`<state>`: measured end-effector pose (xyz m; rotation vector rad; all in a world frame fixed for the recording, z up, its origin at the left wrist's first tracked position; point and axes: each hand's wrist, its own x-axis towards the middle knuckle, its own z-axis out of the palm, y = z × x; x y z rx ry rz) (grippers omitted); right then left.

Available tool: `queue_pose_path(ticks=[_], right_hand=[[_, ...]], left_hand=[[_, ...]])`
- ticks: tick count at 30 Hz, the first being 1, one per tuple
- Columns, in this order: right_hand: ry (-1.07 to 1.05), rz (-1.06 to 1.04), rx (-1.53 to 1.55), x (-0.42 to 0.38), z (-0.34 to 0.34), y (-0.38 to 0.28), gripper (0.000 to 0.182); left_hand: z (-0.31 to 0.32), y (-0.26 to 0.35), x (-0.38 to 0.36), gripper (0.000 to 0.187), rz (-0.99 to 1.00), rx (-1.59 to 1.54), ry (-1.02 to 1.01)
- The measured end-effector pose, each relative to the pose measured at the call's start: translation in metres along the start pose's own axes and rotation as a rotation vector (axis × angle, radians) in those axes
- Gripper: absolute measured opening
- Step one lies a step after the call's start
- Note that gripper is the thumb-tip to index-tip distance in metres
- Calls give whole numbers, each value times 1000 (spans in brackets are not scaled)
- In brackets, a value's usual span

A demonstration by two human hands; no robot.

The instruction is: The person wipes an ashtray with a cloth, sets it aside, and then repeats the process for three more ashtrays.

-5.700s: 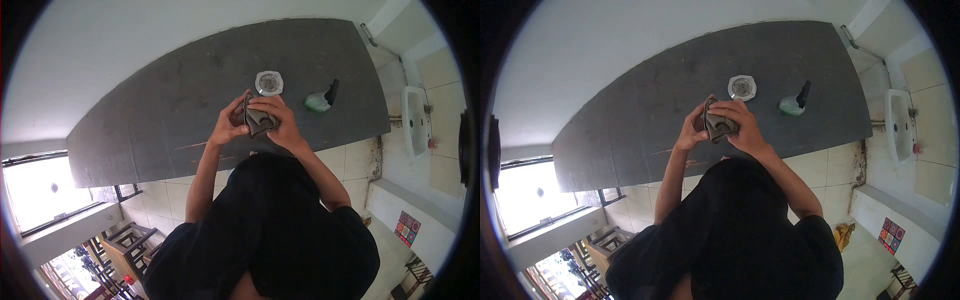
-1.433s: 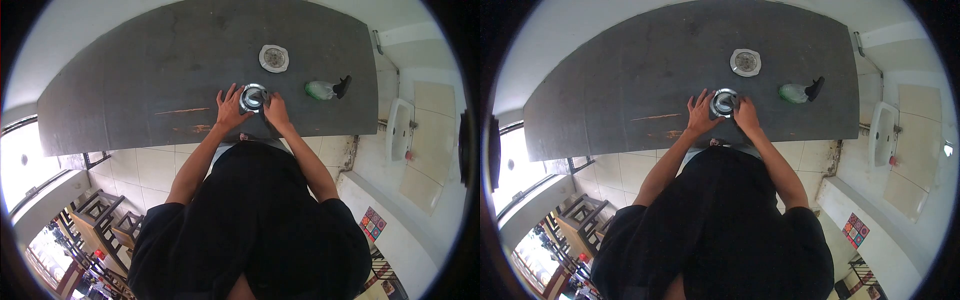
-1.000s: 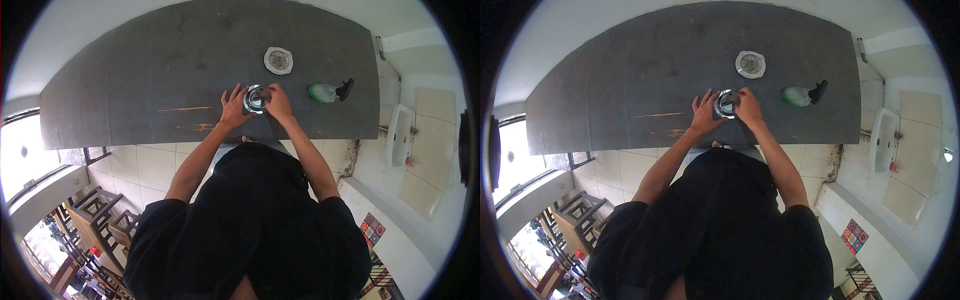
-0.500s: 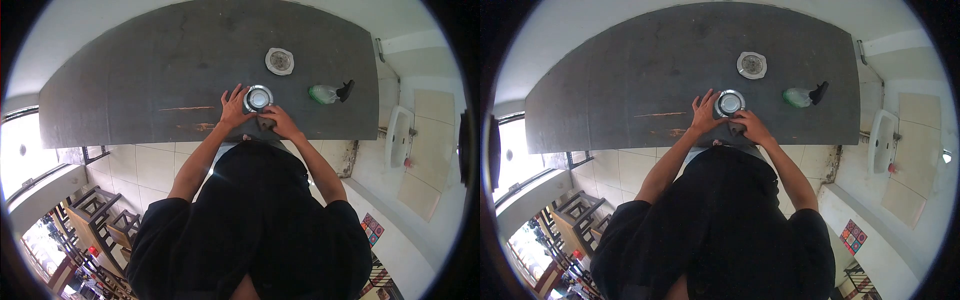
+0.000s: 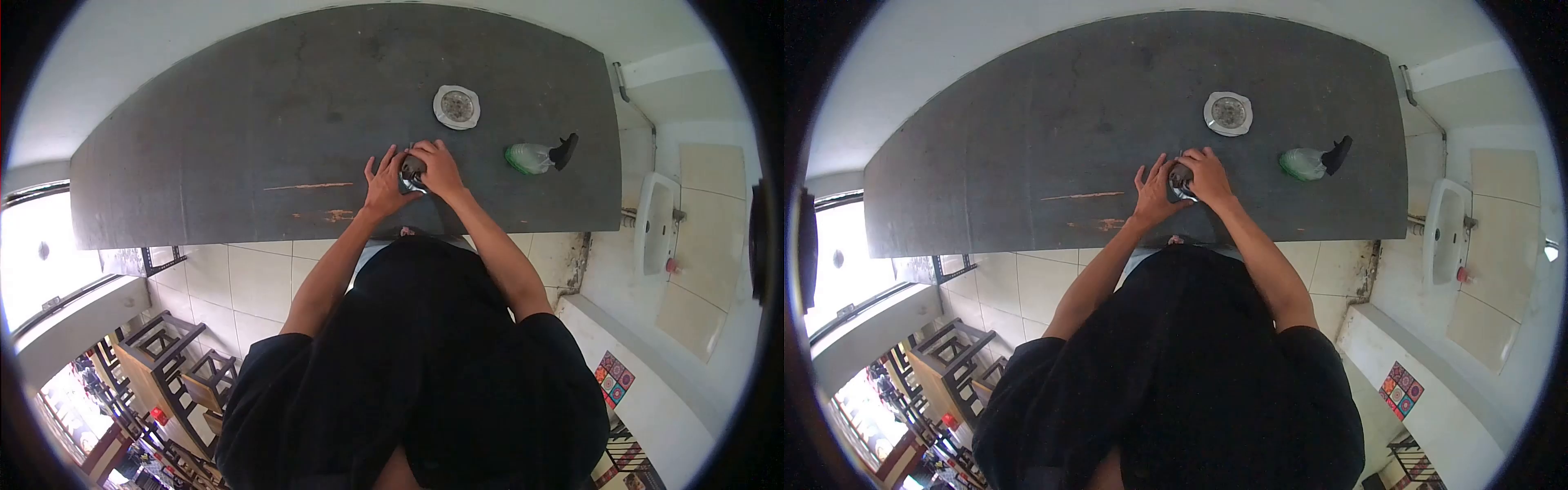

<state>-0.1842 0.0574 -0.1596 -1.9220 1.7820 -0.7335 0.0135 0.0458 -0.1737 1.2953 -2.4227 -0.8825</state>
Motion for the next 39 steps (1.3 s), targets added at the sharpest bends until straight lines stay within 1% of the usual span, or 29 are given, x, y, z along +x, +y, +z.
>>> queue_pose_path(ticks=[1, 2, 5, 6, 7, 9, 10, 12, 16, 18, 19, 21, 22, 23, 25, 26, 28, 29, 31, 32, 33, 35, 39], right_hand=[[-52, -53, -7, 0, 0, -4, 54], [-99, -25, 10, 2, -6, -3, 56], [-127, 2, 7, 1, -17, 15, 58], [-98, 13, -13, -1, -18, 17, 54], [-100, 11, -13, -4, -18, 18, 54], [29, 154, 50, -20, -17, 16, 42], [24, 154, 50, -28, -17, 16, 42], [-1, 429, 33, -44, -16, 15, 35], [6, 442, 28, -78, -13, 9, 30], [29, 566, 105, -75, -20, 14, 28], [33, 564, 106, -73, -24, 20, 28], [4, 632, 218, -61, -39, 33, 30], [36, 624, 153, -55, -41, 35, 30], [41, 626, 152, -51, -42, 36, 30], [114, 451, 63, -40, -40, 31, 33], [116, 450, 64, -33, -38, 27, 33], [31, 176, 51, -22, -29, 22, 38], [31, 175, 52, -20, -23, 18, 38], [-6, 65, -167, -16, -12, 3, 52], [-30, 59, -182, -17, -10, -4, 56], [-34, 58, -183, -15, -9, -8, 56], [-80, -97, -271, -13, -9, -16, 59], [-93, -170, -300, -15, 0, -10, 61]], left_hand=[[2, -1, 0, 116, 3, 8, 11], [4, -2, -2, 115, 7, 16, 20], [-6, 4, -1, 113, 8, 69, -24], [-8, 6, -1, 113, 6, 69, -23], [-9, 8, -2, 113, -7, 73, -19], [-9, 10, -3, 112, -23, 77, -17], [-8, 9, -3, 112, -24, 82, -16], [-7, 8, -3, 111, -29, 86, -14], [-3, 4, -6, 110, 6, 72, 5], [-2, 4, -3, 111, 34, 58, 27], [-2, 5, -5, 112, 27, 54, 12], [-4, 4, -5, 114, 26, 54, -2], [-6, 4, -5, 113, 39, 34, -5], [-6, 4, -5, 113, 51, 12, -9], [-6, -3, -4, 112, 71, 16, -16], [-6, -7, -3, 112, 87, 21, -21], [-9, -7, -4, 110, 83, 0, -26], [-10, -7, -4, 109, 79, -23, -32], [-8, -9, -4, 110, 66, -30, -29], [-7, -9, -3, 111, 56, -38, -26], [-6, -10, -3, 111, 53, -41, -25], [-5, -11, -4, 112, 59, -12, -8], [-9, -14, -4, 115, 70, -36, 34]])
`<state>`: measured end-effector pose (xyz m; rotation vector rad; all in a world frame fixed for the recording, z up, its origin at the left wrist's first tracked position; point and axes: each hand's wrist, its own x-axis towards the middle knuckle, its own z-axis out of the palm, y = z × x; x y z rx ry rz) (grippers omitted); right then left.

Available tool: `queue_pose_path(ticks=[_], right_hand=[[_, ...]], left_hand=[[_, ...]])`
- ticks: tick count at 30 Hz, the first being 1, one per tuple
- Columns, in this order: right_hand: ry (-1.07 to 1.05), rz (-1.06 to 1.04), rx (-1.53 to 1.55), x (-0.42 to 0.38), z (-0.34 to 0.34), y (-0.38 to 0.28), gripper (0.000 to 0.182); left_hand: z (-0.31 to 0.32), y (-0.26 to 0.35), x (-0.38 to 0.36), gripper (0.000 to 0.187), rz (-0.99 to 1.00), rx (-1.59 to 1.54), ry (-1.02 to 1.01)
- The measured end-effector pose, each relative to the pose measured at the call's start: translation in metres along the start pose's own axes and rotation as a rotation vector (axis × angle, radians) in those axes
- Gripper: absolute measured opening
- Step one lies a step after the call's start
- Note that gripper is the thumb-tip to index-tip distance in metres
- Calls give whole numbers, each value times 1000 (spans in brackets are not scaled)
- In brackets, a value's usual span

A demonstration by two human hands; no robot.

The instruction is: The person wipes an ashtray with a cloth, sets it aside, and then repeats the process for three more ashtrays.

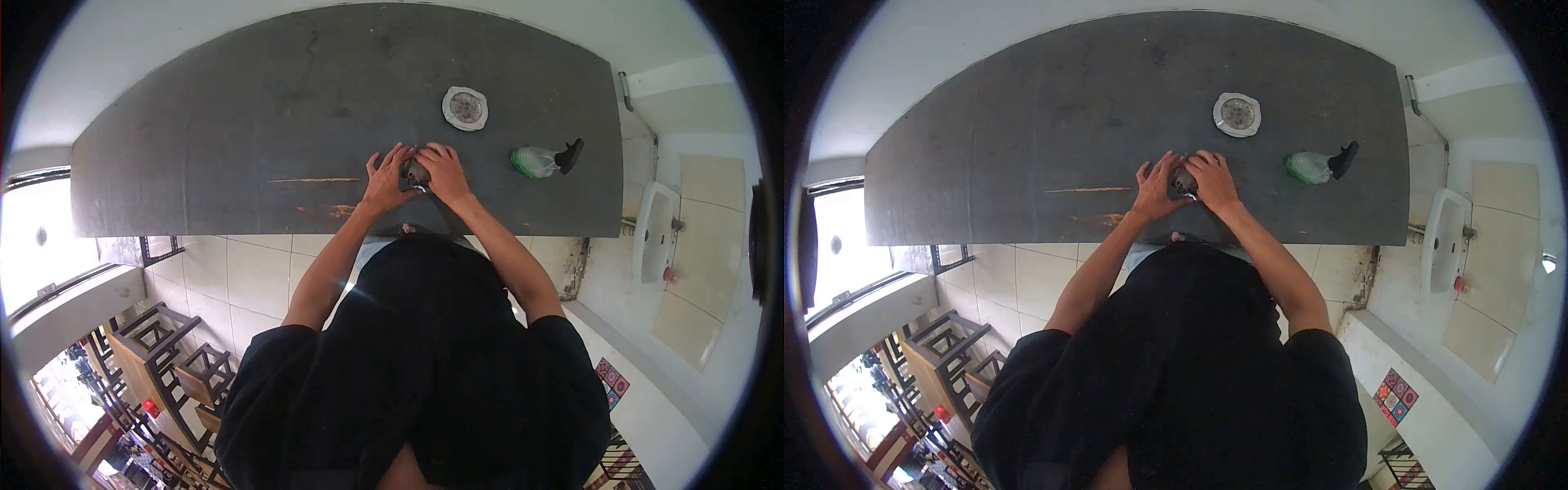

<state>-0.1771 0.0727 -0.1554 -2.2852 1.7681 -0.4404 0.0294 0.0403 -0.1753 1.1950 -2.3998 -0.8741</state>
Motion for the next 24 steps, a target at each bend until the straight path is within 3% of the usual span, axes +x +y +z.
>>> queue_pose_path(ticks=[2, 6, 9, 11, 18, 20, 21, 23, 24], right_hand=[[28, -113, 21, -4, 1, 6, 49], [48, -127, 167, -11, 3, 6, 49], [-49, -211, 263, -35, -4, 1, 54], [-100, -199, 419, -49, -9, -2, 72], [-252, -107, 576, -82, -44, 33, 70], [-107, 192, 698, -81, -47, 42, 71], [-105, 194, 702, -75, -47, 44, 71], [248, 265, 618, -55, -44, 47, 69], [256, 272, 619, -46, -40, 46, 69]], left_hand=[[2, -1, 1, 119, 6, 42, 3], [-2, 1, 1, 110, -13, 27, 1], [-2, -2, 2, 107, -19, 82, -48], [-3, -2, 1, 107, 4, 59, -38], [-5, 0, 2, 104, -4, 10, -41], [-9, -1, 0, 102, 20, 6, -54], [-9, -1, 0, 102, 20, 8, -58], [-7, 0, 1, 103, 7, 25, -74], [-7, 1, 2, 103, 13, 28, -81]])
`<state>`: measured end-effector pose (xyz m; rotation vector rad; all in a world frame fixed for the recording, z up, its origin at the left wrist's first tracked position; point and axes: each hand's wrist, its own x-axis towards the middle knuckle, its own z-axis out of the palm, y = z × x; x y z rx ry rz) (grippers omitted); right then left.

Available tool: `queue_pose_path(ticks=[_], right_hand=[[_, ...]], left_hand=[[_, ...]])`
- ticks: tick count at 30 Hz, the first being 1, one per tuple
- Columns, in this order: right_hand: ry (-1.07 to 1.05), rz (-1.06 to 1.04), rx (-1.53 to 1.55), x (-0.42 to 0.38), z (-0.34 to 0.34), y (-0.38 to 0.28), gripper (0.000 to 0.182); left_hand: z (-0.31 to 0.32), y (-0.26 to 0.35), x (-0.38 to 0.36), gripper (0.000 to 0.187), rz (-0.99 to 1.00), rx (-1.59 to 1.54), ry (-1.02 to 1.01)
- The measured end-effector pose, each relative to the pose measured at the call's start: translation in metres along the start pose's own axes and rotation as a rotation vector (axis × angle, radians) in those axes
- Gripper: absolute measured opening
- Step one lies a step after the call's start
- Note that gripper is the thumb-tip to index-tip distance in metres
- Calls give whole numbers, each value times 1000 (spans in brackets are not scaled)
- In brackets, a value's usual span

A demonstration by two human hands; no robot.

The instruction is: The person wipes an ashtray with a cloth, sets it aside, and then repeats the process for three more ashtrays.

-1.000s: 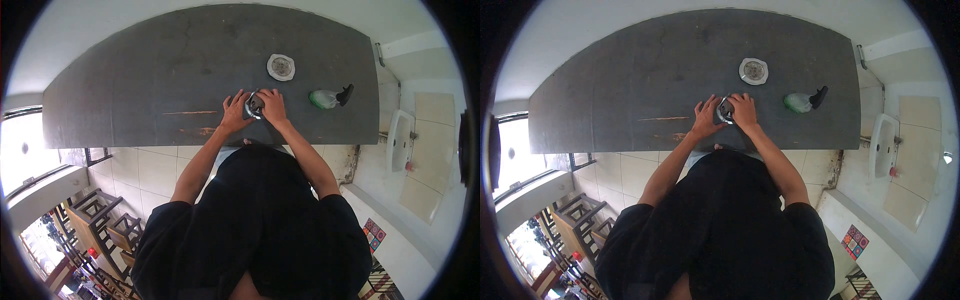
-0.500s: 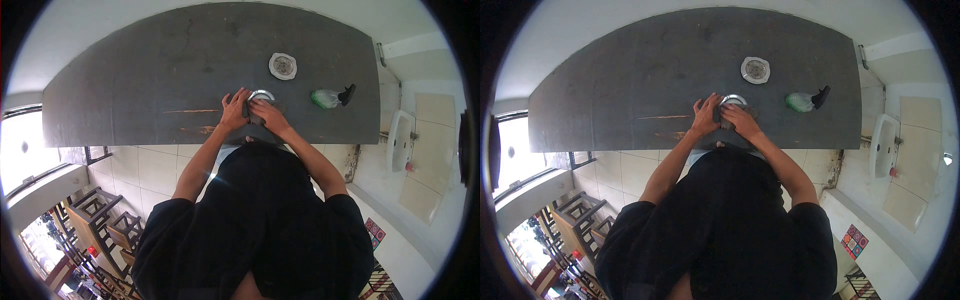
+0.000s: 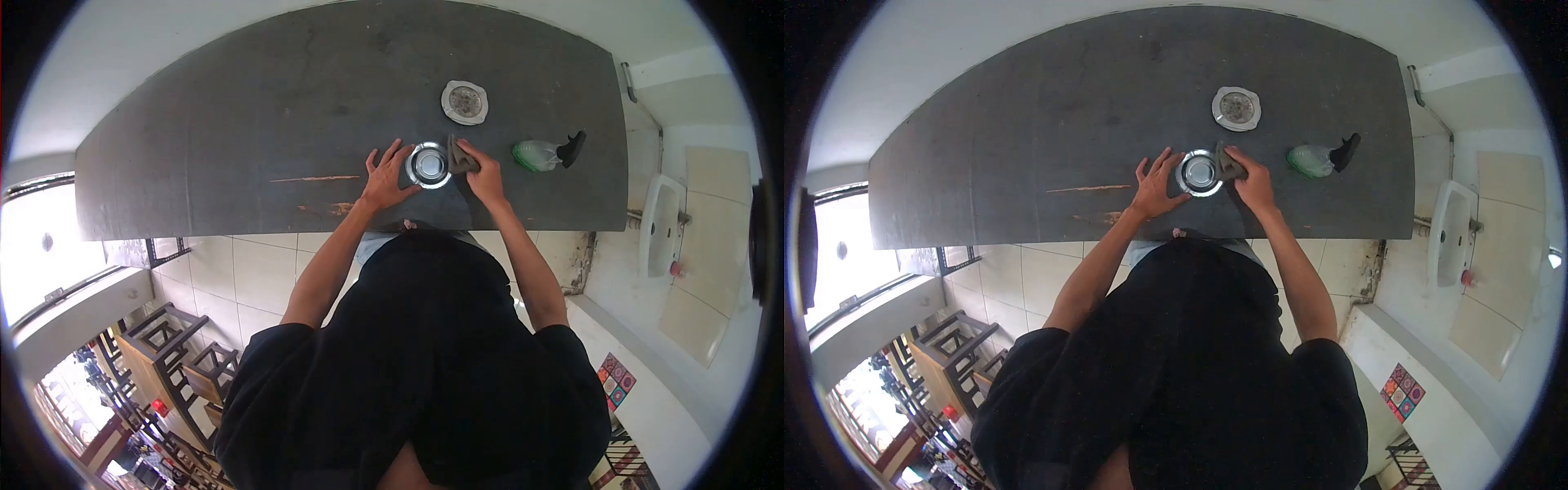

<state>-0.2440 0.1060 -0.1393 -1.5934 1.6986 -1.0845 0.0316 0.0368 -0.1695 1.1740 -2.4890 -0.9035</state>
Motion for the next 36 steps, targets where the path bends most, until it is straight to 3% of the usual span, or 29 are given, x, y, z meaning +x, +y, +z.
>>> queue_pose_path(ticks=[3, 6, 8, 10, 13, 16, 18, 21, 24, 27, 30, 33, 36], right_hand=[[-9, 121, 32, 9, 27, 1, 64], [-71, 104, -129, -1, 52, -2, 62], [-81, 217, -330, -11, 55, -16, 62], [-90, 216, -330, -21, 46, -15, 65], [-274, 304, -381, -40, 34, -11, 56], [-240, 131, -347, -66, 32, -11, 68], [-367, -132, -400, -74, 31, -11, 69], [-475, -198, -400, -66, 30, -11, 69], [-388, -24, -227, -47, 10, -9, 61], [-222, -145, -232, -24, 5, -28, 56], [-332, -258, -241, -19, 26, -37, 51], [-441, -167, -350, -34, 55, -28, 41], [-405, -148, -366, -36, 51, -20, 43]], left_hand=[[0, 0, 2, 104, -13, 6, -9], [1, 1, 1, 105, -19, 13, -20], [0, 3, 1, 104, -37, 18, -2], [1, 4, 2, 104, -43, 16, 1], [1, 3, 1, 103, -47, 1, 7], [2, 2, 1, 103, -45, -14, 7], [5, -1, -1, 104, -51, -14, 1], [9, -5, -2, 104, -5, 1, 31], [8, -4, -1, 103, -6, -15, 35], [2, 0, -3, 102, -10, -24, 21], [2, -1, 0, 102, -6, -13, 15], [5, -4, 1, 102, 0, 1, -2], [4, -3, -1, 101, -6, 23, -1]])
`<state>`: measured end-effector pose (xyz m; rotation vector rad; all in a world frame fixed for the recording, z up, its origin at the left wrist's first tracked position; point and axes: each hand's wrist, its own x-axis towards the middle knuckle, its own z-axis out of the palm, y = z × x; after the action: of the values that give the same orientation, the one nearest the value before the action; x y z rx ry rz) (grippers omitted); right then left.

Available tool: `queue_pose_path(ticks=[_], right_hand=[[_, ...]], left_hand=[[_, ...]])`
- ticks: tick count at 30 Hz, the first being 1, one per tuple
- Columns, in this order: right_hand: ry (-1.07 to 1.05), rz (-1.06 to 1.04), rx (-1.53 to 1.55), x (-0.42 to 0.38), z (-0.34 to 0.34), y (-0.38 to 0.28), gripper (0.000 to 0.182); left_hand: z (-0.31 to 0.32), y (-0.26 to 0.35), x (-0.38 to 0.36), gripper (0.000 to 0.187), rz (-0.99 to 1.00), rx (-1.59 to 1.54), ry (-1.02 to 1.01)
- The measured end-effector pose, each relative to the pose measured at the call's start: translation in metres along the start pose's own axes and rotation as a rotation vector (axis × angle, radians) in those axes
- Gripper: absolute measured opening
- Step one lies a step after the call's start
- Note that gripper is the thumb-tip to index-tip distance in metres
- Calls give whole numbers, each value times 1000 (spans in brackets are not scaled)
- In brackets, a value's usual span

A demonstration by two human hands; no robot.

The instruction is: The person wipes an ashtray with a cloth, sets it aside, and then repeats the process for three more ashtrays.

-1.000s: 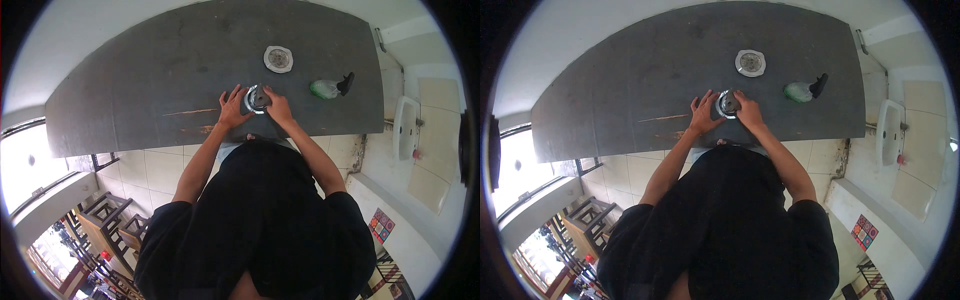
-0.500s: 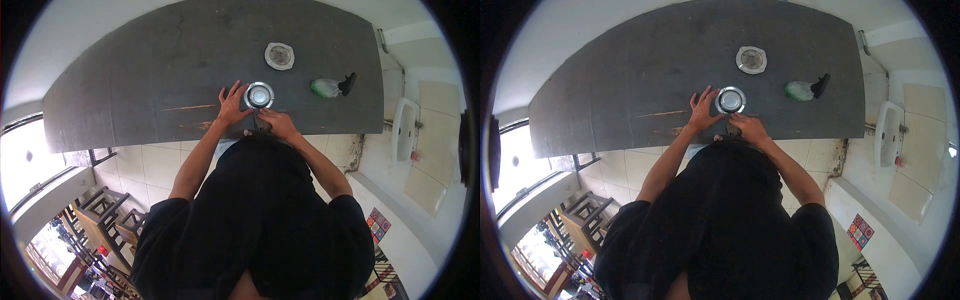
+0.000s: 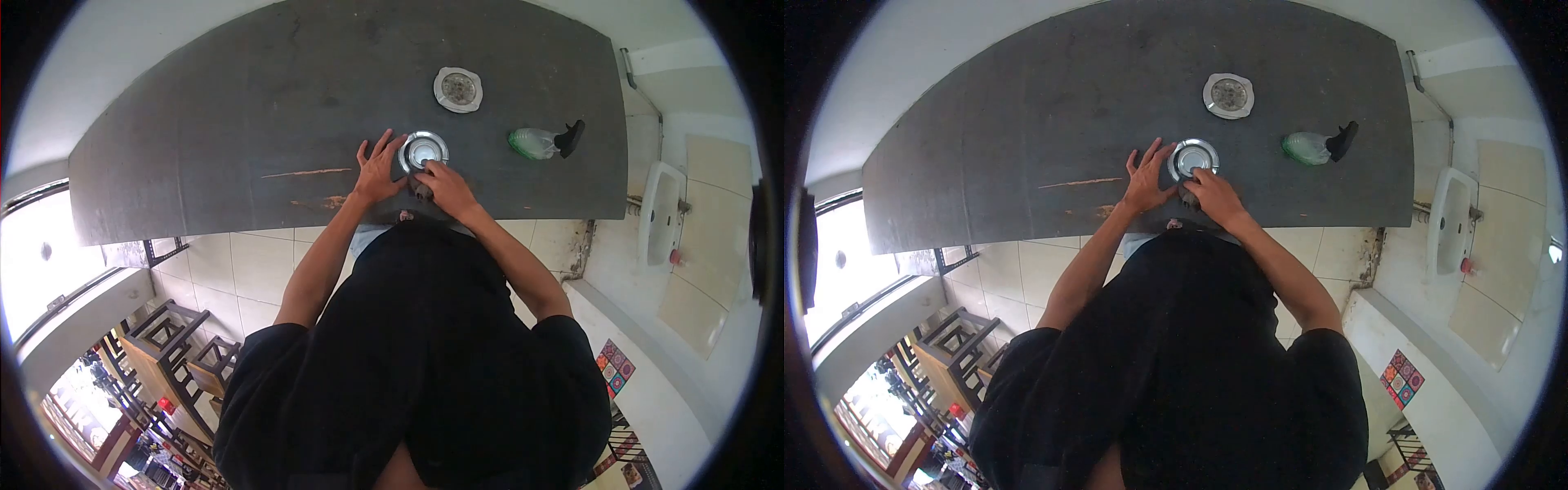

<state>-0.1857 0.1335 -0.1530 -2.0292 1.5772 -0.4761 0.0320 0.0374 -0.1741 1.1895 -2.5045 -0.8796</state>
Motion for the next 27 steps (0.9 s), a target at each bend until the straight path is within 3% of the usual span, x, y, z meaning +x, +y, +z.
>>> queue_pose_path(ticks=[4, 6, 10, 13, 15, 18, 20, 22, 24, 25, 27], right_hand=[[22, 25, -19, -12, -15, 12, 43], [-14, 164, 79, -14, -31, 23, 45], [-51, 247, 246, -10, -75, 37, 47], [103, 264, 363, -18, -91, 51, 41], [293, 589, 332, -18, -93, 64, 39], [454, 703, 239, -18, -83, 79, 37], [534, 652, 213, -20, -57, 91, 38], [619, 603, 182, -17, -45, 85, 39], [560, 431, 122, -13, -33, 61, 44], [567, 441, 124, -16, -30, 50, 44], [399, 253, 86, -25, -28, 34, 50]], left_hand=[[-3, 5, 2, 99, -15, -46, 20], [-6, 8, 0, 98, -29, -59, 3], [-10, 14, 2, 96, -41, -29, -37], [0, 20, 8, 88, -22, 16, -13], [9, 26, 16, 84, 11, 50, 16], [17, 33, 32, 73, 159, 79, 13], [25, 37, 38, 69, 185, 219, -94], [29, 39, 35, 68, 203, 243, -72], [29, 38, 35, 68, 216, 266, -47], [28, 38, 35, 68, 208, 260, -58], [27, 37, 34, 69, 206, 255, -70]])
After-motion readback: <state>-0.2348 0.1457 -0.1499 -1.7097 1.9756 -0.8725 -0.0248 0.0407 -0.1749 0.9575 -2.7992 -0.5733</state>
